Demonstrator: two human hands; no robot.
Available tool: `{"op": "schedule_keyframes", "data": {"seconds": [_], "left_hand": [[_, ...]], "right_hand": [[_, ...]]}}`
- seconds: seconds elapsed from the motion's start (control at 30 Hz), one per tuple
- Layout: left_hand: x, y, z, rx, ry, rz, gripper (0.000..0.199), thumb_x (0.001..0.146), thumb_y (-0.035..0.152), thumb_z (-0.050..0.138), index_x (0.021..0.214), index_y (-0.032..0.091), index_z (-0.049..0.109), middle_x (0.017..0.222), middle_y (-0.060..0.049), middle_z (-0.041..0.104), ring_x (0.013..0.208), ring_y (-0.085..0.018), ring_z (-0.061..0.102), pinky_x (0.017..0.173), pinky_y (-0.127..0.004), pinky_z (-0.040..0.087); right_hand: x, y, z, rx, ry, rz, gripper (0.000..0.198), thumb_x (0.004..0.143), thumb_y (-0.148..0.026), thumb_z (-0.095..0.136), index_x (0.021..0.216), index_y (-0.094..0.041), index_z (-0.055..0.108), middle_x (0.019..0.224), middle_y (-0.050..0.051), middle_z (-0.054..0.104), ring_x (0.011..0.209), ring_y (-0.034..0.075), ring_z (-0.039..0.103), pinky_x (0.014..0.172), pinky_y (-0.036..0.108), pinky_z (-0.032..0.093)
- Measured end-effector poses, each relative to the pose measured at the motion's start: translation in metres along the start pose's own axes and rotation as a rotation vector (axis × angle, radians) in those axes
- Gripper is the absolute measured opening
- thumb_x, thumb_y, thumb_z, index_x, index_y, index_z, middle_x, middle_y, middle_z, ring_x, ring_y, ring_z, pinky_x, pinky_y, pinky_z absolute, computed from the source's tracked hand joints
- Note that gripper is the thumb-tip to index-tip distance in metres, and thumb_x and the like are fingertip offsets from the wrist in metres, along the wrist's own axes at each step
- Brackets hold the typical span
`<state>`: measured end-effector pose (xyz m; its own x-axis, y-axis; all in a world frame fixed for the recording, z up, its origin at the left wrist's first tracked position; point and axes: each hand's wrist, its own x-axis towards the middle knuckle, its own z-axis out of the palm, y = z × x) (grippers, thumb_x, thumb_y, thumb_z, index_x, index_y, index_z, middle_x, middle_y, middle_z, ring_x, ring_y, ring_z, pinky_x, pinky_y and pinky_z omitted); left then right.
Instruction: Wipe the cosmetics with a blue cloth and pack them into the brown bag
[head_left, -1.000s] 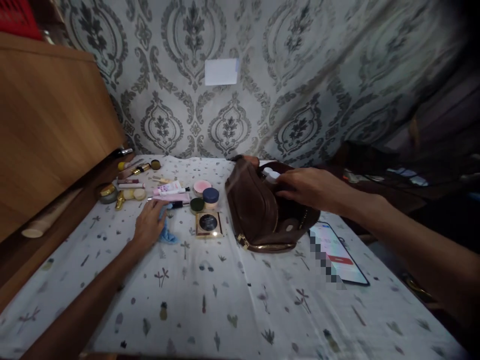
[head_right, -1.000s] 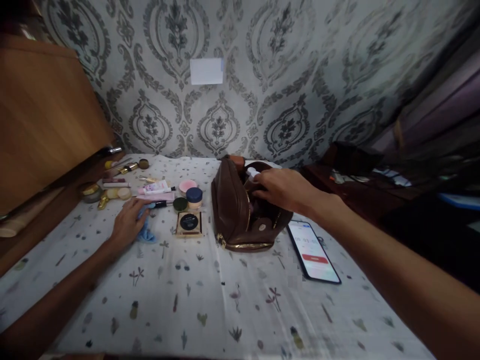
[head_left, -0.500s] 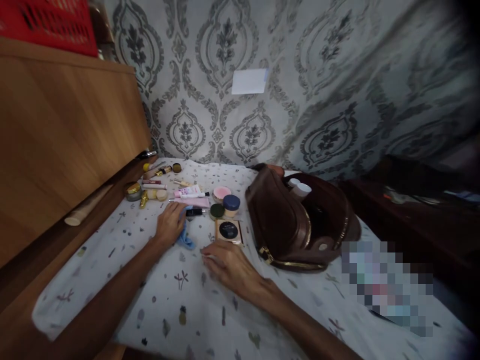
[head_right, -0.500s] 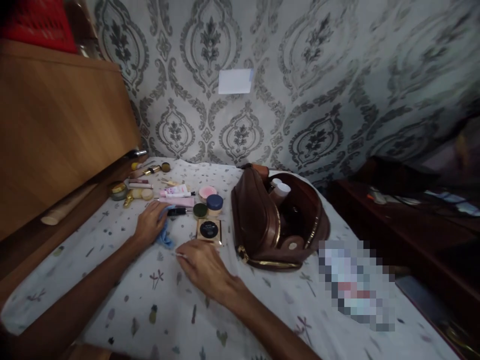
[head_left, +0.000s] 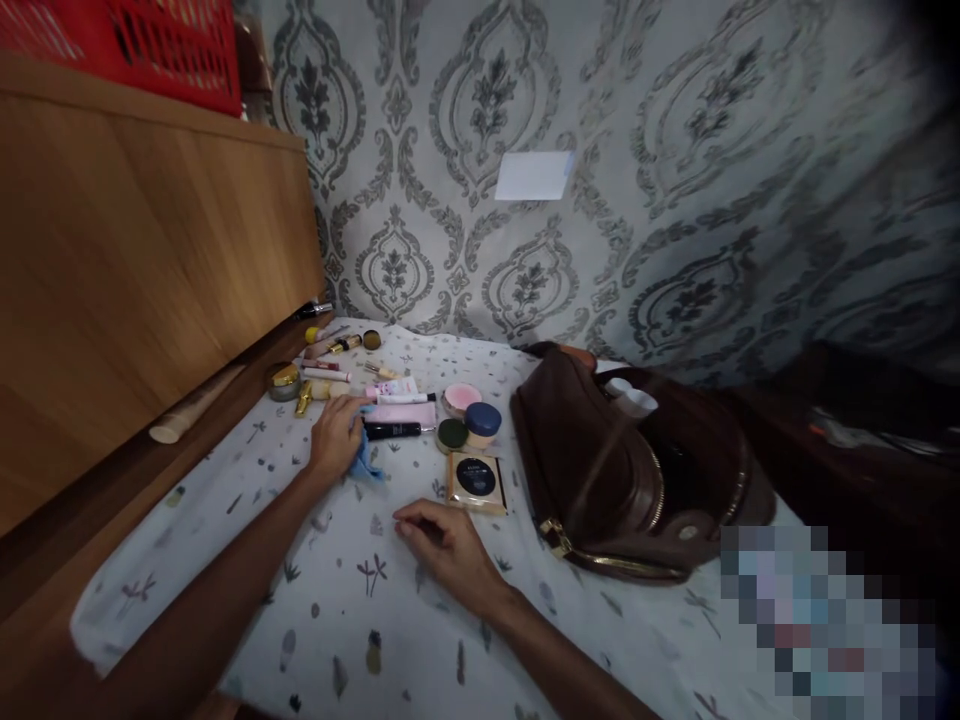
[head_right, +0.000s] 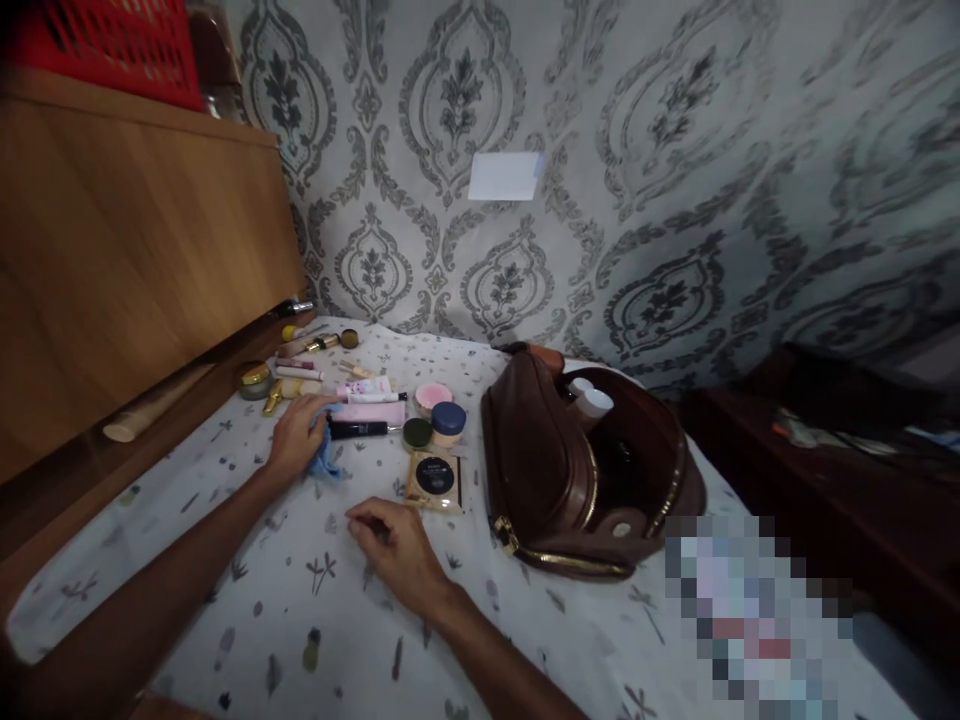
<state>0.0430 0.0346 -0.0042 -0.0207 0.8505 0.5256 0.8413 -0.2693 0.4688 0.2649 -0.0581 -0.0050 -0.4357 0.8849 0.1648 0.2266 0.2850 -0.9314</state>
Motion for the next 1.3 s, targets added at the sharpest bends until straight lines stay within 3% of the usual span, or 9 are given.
{"op": "schedule_keyframes", "data": {"seconds": [0.27, 0.47, 0.7, 0.8, 0.93, 1.1, 1.17, 1.3], "left_hand": [[0.004, -0.010, 0.008, -0.092, 0.107, -0.095, 0.030, 0.090, 0.017, 0.041, 0.109, 0.021, 0.064, 0.109, -0.008, 0.067, 0.110, -0.025, 0.060, 0.102, -0.043, 0.047], [0.004, -0.012, 0.010, -0.087, 0.119, -0.111, 0.029, 0.089, 0.015, 0.042, 0.107, 0.020, 0.064, 0.110, -0.008, 0.067, 0.109, -0.024, 0.061, 0.100, -0.042, 0.048], [0.003, -0.011, 0.008, -0.030, 0.120, -0.111, 0.029, 0.090, 0.014, 0.041, 0.108, 0.021, 0.063, 0.110, -0.007, 0.068, 0.109, -0.023, 0.062, 0.098, -0.039, 0.050], [0.021, -0.018, -0.001, 0.046, 0.121, -0.144, 0.029, 0.090, 0.014, 0.041, 0.109, 0.020, 0.063, 0.112, -0.008, 0.067, 0.111, -0.023, 0.061, 0.100, -0.040, 0.049], [0.066, -0.035, -0.029, 0.211, 0.104, -0.221, 0.031, 0.093, 0.018, 0.041, 0.116, 0.018, 0.062, 0.123, -0.012, 0.061, 0.120, -0.027, 0.054, 0.103, -0.041, 0.045], [0.118, -0.058, -0.055, 0.389, -0.026, -0.272, 0.031, 0.094, 0.035, 0.051, 0.111, 0.014, 0.066, 0.124, -0.018, 0.059, 0.123, -0.037, 0.047, 0.096, -0.048, 0.047], [0.129, -0.066, -0.054, 0.542, -0.155, -0.305, 0.037, 0.096, 0.042, 0.046, 0.106, 0.015, 0.069, 0.124, -0.020, 0.059, 0.122, -0.037, 0.048, 0.092, -0.047, 0.049], [0.138, -0.074, -0.044, 0.686, -0.312, -0.322, 0.035, 0.095, 0.030, 0.042, 0.103, 0.012, 0.071, 0.114, -0.022, 0.067, 0.115, -0.036, 0.057, 0.086, -0.044, 0.051]], "right_hand": [[0.000, 0.002, -0.001, -0.058, 0.007, -0.016, 0.019, 0.087, -0.031, 0.058, 0.087, -0.023, 0.075, 0.080, 0.003, 0.076, 0.075, 0.021, 0.070, 0.066, 0.030, 0.054], [0.001, 0.000, -0.001, -0.055, -0.015, -0.034, 0.020, 0.088, -0.032, 0.057, 0.087, -0.022, 0.075, 0.081, 0.004, 0.076, 0.078, 0.022, 0.070, 0.071, 0.032, 0.056], [0.001, -0.002, -0.001, -0.092, -0.011, -0.027, 0.020, 0.087, -0.029, 0.057, 0.086, -0.022, 0.075, 0.080, 0.004, 0.075, 0.075, 0.021, 0.069, 0.066, 0.031, 0.053], [0.000, -0.004, -0.002, -0.083, -0.023, -0.021, 0.020, 0.087, -0.028, 0.056, 0.086, -0.021, 0.075, 0.080, 0.004, 0.075, 0.075, 0.021, 0.069, 0.066, 0.030, 0.052], [0.001, -0.001, -0.002, -0.043, -0.040, -0.027, 0.019, 0.088, -0.027, 0.056, 0.088, -0.019, 0.074, 0.082, 0.005, 0.075, 0.077, 0.019, 0.068, 0.069, 0.028, 0.051], [-0.001, 0.002, -0.001, 0.001, -0.033, -0.015, 0.020, 0.087, -0.025, 0.057, 0.091, -0.016, 0.075, 0.084, 0.006, 0.075, 0.077, 0.017, 0.067, 0.070, 0.026, 0.051], [-0.001, 0.001, -0.002, 0.014, -0.036, -0.016, 0.020, 0.086, -0.023, 0.058, 0.092, -0.015, 0.075, 0.083, 0.006, 0.075, 0.075, 0.017, 0.066, 0.069, 0.026, 0.050], [-0.001, -0.001, -0.003, 0.014, -0.035, -0.030, 0.020, 0.085, -0.018, 0.058, 0.092, -0.015, 0.076, 0.081, 0.005, 0.075, 0.073, 0.016, 0.066, 0.068, 0.025, 0.049]]}}
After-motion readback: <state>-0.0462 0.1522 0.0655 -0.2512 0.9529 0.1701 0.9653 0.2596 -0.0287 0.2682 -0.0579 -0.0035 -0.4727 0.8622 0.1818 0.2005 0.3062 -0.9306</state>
